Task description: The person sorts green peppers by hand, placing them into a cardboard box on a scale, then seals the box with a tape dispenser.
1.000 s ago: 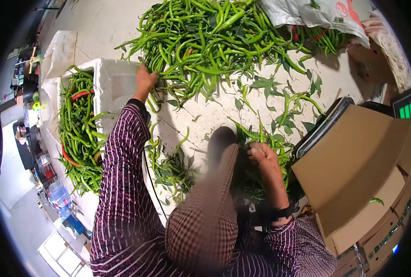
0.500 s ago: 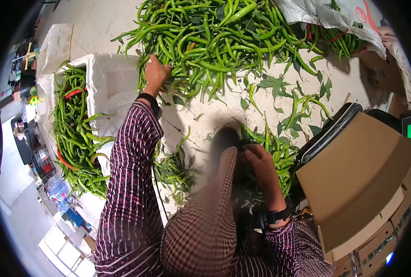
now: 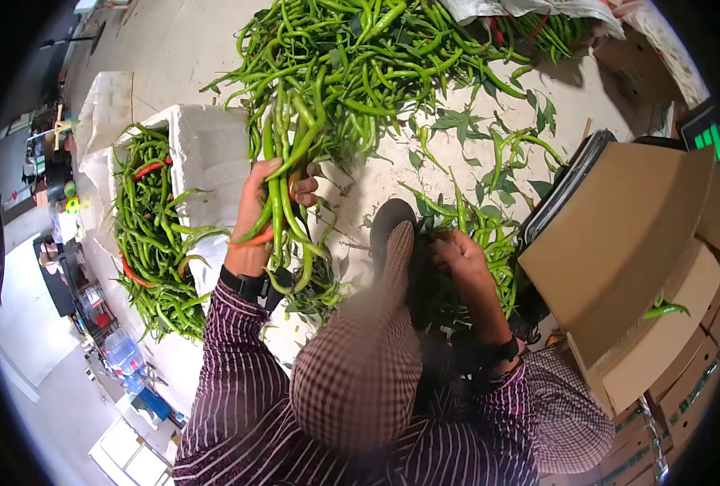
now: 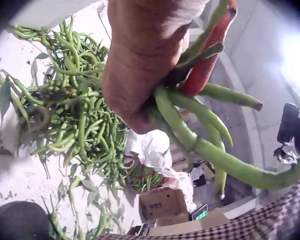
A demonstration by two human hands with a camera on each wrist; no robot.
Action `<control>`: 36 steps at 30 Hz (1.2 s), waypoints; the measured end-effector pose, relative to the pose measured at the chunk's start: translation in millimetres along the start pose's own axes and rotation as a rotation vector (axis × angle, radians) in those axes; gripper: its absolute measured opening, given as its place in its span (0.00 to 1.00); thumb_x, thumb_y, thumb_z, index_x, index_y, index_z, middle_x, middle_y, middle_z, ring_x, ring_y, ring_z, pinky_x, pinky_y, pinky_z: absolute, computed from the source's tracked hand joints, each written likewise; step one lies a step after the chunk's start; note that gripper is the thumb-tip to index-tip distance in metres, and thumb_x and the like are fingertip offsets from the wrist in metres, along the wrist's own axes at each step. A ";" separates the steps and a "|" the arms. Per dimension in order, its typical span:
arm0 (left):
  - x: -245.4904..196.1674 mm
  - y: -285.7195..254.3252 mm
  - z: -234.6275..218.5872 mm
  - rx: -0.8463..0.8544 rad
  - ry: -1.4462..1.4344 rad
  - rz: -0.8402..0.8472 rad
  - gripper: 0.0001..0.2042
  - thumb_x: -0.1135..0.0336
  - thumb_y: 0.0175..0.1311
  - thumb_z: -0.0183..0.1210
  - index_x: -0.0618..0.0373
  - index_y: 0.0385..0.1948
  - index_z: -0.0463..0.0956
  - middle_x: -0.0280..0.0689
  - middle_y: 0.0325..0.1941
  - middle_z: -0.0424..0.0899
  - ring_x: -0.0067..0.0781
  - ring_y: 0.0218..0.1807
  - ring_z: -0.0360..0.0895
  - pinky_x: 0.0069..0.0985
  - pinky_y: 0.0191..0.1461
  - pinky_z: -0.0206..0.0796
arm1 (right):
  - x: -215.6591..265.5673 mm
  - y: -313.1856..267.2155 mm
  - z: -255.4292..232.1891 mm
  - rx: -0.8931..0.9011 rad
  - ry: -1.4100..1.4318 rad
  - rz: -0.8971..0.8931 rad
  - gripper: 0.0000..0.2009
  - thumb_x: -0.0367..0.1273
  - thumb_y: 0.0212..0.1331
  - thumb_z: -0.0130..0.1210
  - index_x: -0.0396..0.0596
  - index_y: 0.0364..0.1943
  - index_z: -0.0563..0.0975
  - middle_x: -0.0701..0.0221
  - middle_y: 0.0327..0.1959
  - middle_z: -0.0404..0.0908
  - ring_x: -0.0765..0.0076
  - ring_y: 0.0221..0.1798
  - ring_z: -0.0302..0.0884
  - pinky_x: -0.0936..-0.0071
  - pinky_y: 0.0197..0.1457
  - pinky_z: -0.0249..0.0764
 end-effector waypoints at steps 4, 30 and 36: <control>-3.3 -3.9 -10.4 0.069 0.355 0.026 0.21 0.63 0.59 0.57 0.64 0.52 0.68 0.42 0.37 0.75 0.30 0.33 0.73 0.23 0.36 0.68 | 6.6 -14.9 5.7 0.029 -0.063 -0.032 0.15 0.36 0.62 0.54 0.42 0.49 0.76 0.75 0.35 0.78 0.81 0.35 0.71 0.82 0.37 0.68; 4.1 -138.6 267.8 0.495 0.679 0.222 0.23 0.61 0.62 0.53 0.63 0.57 0.67 0.40 0.39 0.79 0.28 0.38 0.77 0.26 0.44 0.74 | 211.7 -165.9 73.4 0.129 -0.139 -0.752 0.23 0.47 0.62 0.56 0.37 0.44 0.77 0.68 0.37 0.79 0.78 0.41 0.73 0.78 0.47 0.68; 35.6 -165.6 279.0 0.382 0.698 0.430 0.16 0.61 0.62 0.57 0.67 0.41 0.76 0.40 0.36 0.81 0.30 0.34 0.80 0.26 0.40 0.75 | 202.5 -198.6 62.3 0.083 0.279 -0.788 0.15 0.39 0.62 0.59 0.39 0.41 0.78 0.69 0.36 0.81 0.79 0.38 0.75 0.80 0.44 0.71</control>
Point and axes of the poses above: each hand's wrist, its own y-axis towards the middle knuckle, its own z-axis out of the palm, x = y × z, the point moved 5 cm from there along y, towards the middle knuckle
